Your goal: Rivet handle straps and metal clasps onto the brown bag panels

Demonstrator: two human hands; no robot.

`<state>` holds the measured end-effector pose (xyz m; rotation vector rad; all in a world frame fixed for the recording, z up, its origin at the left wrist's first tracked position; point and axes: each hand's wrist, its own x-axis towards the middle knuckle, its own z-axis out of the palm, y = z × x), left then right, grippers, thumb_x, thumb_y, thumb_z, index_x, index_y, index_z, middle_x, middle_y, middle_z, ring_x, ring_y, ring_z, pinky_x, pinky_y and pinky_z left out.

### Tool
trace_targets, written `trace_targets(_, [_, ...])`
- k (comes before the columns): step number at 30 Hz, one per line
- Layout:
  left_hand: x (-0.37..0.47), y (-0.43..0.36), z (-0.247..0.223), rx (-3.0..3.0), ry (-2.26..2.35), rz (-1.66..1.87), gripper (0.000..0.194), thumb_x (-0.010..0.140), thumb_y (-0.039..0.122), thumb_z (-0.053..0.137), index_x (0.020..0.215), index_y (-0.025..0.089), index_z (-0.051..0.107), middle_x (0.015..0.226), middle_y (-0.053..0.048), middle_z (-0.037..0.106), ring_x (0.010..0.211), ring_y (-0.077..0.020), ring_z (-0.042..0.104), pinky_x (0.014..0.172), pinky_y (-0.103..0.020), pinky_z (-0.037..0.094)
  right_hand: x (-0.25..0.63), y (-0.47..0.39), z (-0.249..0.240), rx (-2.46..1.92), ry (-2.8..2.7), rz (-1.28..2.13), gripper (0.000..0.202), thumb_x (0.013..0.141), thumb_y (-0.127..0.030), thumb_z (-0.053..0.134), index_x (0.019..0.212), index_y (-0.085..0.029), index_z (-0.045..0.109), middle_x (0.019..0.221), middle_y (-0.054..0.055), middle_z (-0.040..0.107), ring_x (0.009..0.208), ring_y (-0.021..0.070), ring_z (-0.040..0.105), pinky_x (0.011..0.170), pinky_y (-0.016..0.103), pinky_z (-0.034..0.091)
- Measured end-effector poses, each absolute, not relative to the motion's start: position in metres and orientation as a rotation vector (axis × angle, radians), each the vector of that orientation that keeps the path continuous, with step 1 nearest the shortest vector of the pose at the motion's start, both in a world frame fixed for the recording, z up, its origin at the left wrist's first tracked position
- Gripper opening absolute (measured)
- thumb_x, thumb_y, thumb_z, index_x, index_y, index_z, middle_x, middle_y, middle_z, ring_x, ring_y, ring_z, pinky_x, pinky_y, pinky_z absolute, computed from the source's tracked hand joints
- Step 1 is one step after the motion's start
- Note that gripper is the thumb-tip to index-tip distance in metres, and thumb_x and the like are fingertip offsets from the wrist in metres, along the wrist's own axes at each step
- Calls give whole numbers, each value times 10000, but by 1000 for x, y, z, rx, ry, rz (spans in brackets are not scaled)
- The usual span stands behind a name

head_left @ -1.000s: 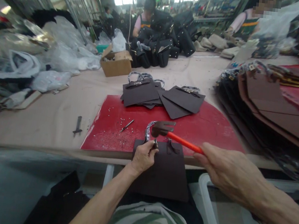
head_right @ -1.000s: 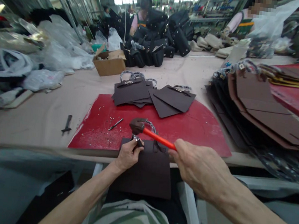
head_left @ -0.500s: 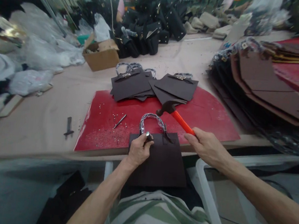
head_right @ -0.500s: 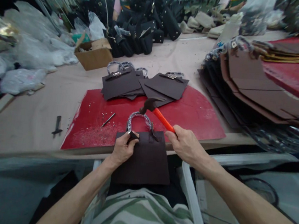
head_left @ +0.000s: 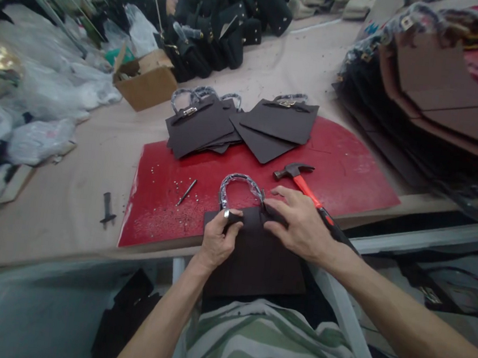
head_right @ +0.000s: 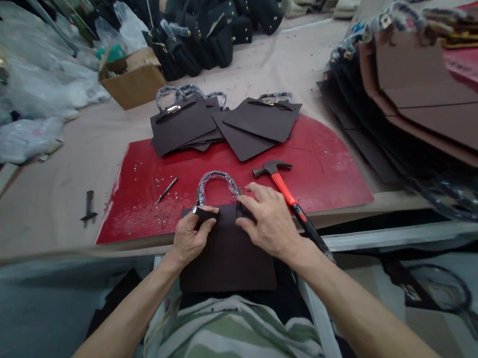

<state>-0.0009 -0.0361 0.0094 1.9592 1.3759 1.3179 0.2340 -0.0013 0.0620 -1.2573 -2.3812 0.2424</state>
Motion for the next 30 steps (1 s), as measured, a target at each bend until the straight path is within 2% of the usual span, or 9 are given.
trace_targets(4, [-2,-38,9,1970,1396,1319,124,922,213,617,1024,183,680,980,-62,754,914,-177,729,848,-297,595,207,-3,34,-1269,-2412,391,553,779,-367,786,1292,-219,642,1552,162,399,1389,362,396,1130,585,326])
trace_targets(8, [-2,-42,6,1797,1469,1356,125,916,229,646,1019,184,701,963,-54,772,898,-182,741,850,-307,603,204,-3,24,-1334,-2377,407,600,753,-371,809,1309,-229,635,1570,152,382,1423,355,360,1166,601,276])
trace_targets(12, [0,-43,3,1654,1479,1402,144,909,242,667,1030,179,712,952,-52,783,875,-185,753,837,-304,612,205,-3,27,-1345,-2375,426,602,744,-364,820,1303,-231,641,1567,151,392,1423,354,363,1169,599,280])
trace_targets(22, [3,-40,8,1872,1461,1329,126,899,218,673,1008,187,729,964,-42,788,874,-181,755,863,-299,611,204,-3,26,-1363,-2361,448,626,722,-356,846,1301,-232,645,1572,150,392,1421,358,371,1175,596,274])
trace_targets(30, [7,-39,10,1944,1493,1344,100,912,191,648,991,181,707,938,-41,782,860,-171,752,818,-274,613,204,-2,24,-1355,-2355,423,632,718,-384,847,1301,-239,651,1570,146,396,1411,359,381,1173,592,278])
